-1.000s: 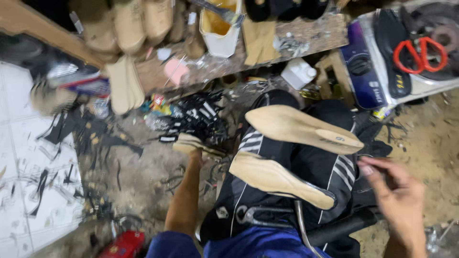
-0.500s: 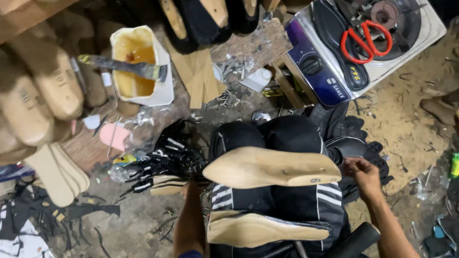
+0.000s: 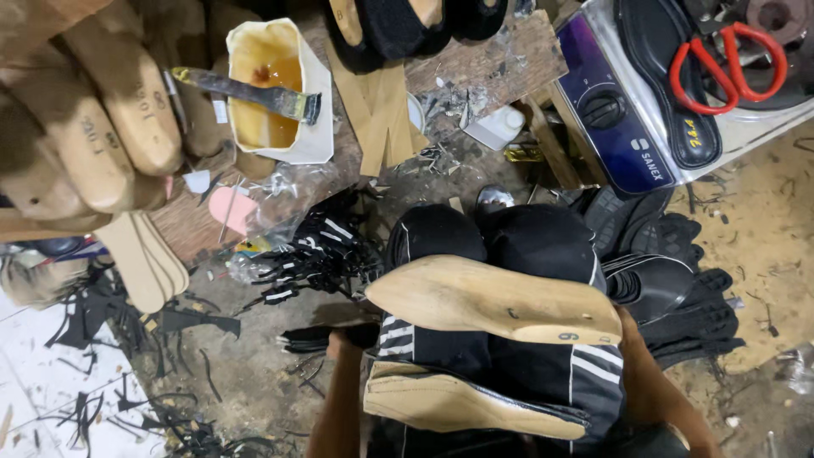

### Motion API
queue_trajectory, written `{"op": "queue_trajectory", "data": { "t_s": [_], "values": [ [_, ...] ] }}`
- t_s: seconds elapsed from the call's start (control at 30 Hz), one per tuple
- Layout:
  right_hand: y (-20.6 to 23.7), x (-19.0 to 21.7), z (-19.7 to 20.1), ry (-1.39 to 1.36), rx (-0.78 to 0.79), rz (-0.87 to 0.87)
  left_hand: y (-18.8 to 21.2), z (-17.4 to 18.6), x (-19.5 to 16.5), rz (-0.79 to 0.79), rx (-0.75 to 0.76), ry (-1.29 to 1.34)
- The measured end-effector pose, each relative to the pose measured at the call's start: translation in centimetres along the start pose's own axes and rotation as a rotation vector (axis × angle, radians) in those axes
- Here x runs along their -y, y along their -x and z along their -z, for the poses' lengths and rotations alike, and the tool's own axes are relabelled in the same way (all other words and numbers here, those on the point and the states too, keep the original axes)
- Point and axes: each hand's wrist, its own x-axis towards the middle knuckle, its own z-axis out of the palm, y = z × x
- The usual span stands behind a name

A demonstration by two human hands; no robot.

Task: The person sits on the floor and works a black shoe upper over a wooden shoe last, pulling and pressing the upper edges with pincers and tapping the shoe with a hammer. They then pull the last out of the shoe, set the shoe aside, and trim a wooden last piece with red-handled shears.

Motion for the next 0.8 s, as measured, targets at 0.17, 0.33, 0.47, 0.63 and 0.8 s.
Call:
{"op": "queue_trajectory", "data": {
  "t_s": [0.17, 0.33, 0.47, 0.63, 0.8],
  "values": [
    [1.4, -1.3, 0.4, -0.11, -0.179, -0.021, 1.9, 7.8, -1.3, -0.137, -0.011, -0.098],
    [6.0, 0.5, -1.2, -0.259, -0.65, 0.094, 6.1, 13.9, -4.6, -0.51, 0.038, -0.303],
    [9.9, 2.8, 2.2, -0.606, -0.181, 0.726, 15.2, 13.4, -8.8, -0.665, 0.511, -0.269],
    [13.9, 8.4, 5.2, -0.412, -0.012, 0.975, 29.4, 5.3, -9.7, -0.773, 0.907, -0.381],
    [20.3, 11.9, -3.4, -0.199, 0.018, 1.215, 40.4, -3.8, -5.7, -0.634, 1.395, -0.446]
  ]
}}
